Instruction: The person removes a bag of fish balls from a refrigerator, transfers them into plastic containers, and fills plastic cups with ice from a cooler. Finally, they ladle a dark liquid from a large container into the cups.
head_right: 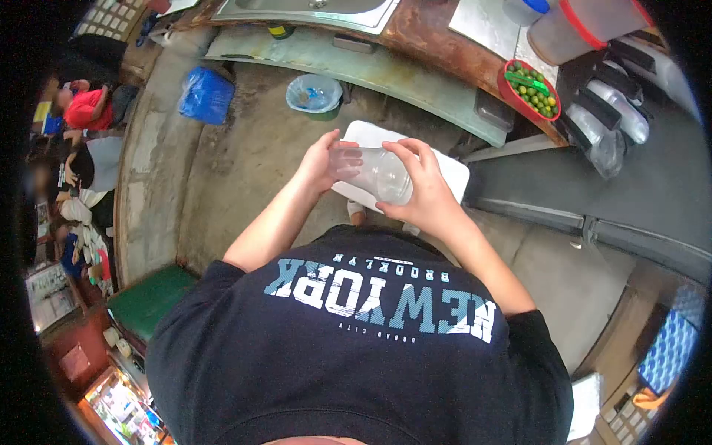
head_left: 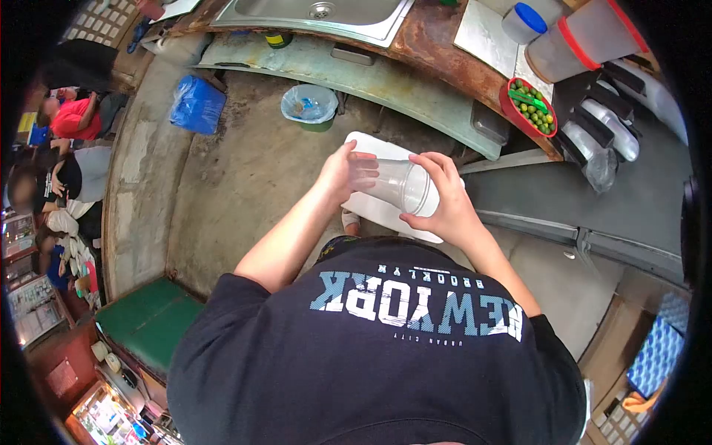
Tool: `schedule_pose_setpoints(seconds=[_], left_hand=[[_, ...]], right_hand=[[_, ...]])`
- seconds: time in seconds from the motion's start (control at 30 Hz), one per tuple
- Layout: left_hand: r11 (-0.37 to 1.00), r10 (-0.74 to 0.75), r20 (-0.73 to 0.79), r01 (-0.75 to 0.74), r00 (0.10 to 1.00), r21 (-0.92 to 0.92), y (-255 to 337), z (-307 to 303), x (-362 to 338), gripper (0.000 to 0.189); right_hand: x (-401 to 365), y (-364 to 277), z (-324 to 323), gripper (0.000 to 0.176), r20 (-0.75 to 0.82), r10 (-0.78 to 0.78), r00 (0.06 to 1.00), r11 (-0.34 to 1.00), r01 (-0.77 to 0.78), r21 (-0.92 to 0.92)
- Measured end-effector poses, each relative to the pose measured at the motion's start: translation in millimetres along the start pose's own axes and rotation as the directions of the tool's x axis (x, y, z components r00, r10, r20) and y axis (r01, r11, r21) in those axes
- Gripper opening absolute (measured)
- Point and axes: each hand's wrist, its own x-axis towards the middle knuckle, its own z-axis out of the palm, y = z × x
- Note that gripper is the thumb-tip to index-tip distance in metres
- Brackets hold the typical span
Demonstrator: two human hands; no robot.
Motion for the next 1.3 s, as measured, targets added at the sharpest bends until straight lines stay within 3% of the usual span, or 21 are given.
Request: schedule_pose_setpoints(seconds=[0.07,0.17,0.27,0.37,0.47,0.63,0.7,0.77,0.8,0.83,0.9,0.93,1.07,1.17,1.27,1.3], left_hand=[[0.989,-0.135,0.098,0.140,0.986,-0.048,8,-16,8,0.044],[0.999,-0.030,-0.040,0.031,0.999,0.013,0,-21,20,0.039],[0.999,-0.028,-0.047,0.027,0.999,-0.024,5,-20,22,0.035],[0.996,0.080,0.012,-0.080,0.997,0.036,5,-25,34,0.032],[0.996,0.066,0.036,-0.069,0.997,0.065,8,-22,37,0.030],[0.986,0.133,0.005,-0.133,0.991,0.106,19,-20,40,0.037],[0.981,0.183,-0.024,-0.181,0.983,0.071,30,-53,74,0.044],[0.988,0.157,-0.105,-0.155,0.982,0.025,58,-83,73,0.050],[0.985,0.108,-0.025,-0.104,0.994,0.140,66,-84,62,0.059],[0.975,0.055,0.121,-0.080,0.991,0.208,69,-81,56,0.065],[0.939,-0.107,0.388,-0.036,0.915,0.343,62,-66,44,0.078],[0.907,-0.170,0.412,-0.021,0.895,0.420,56,-50,36,0.081],[0.948,-0.238,0.507,0.085,0.828,0.306,22,-51,68,0.078],[0.955,-0.197,0.380,0.091,0.904,0.281,-5,-86,87,0.076],[0.887,-0.182,0.168,0.088,0.969,0.453,-38,-108,96,0.074],[0.906,-0.192,0.117,0.130,0.974,0.402,-52,-121,100,0.075]], right_hand=[[3,-3,5,0.081,0.007,-0.023,1.000,0.999,0.023,-0.030],[2,-10,17,0.081,0.009,-0.039,0.999,0.996,0.040,-0.083],[1,-13,27,0.081,-0.016,-0.035,0.999,0.992,0.033,-0.122],[-1,-12,34,0.082,-0.035,-0.024,0.999,0.989,0.019,-0.145],[-1,-12,38,0.082,-0.045,-0.014,0.999,0.984,0.005,-0.179],[-3,-12,35,0.082,-0.093,-0.041,0.995,0.970,0.017,-0.244],[-8,-15,15,0.079,-0.149,0.024,0.989,0.977,-0.055,-0.207],[-11,-16,-20,0.082,-0.262,-0.108,0.959,0.920,-0.003,-0.393],[-10,-11,-32,0.083,-0.401,-0.135,0.906,0.938,-0.014,-0.346],[-9,-7,-35,0.083,-0.473,-0.051,0.880,0.971,-0.068,-0.231],[5,-6,-26,0.082,-0.276,-0.066,0.959,0.928,-0.043,-0.371],[10,-2,-12,0.082,-0.199,-0.048,0.979,0.952,-0.015,-0.305],[25,30,37,0.075,-0.016,-0.119,0.993,0.960,0.111,-0.259],[23,81,67,0.075,0.049,-0.101,0.994,0.986,0.106,-0.129],[14,121,108,0.068,0.125,-0.202,0.971,0.979,0.196,0.060],[6,136,121,0.066,0.050,-0.095,0.994,0.983,0.086,0.162]])
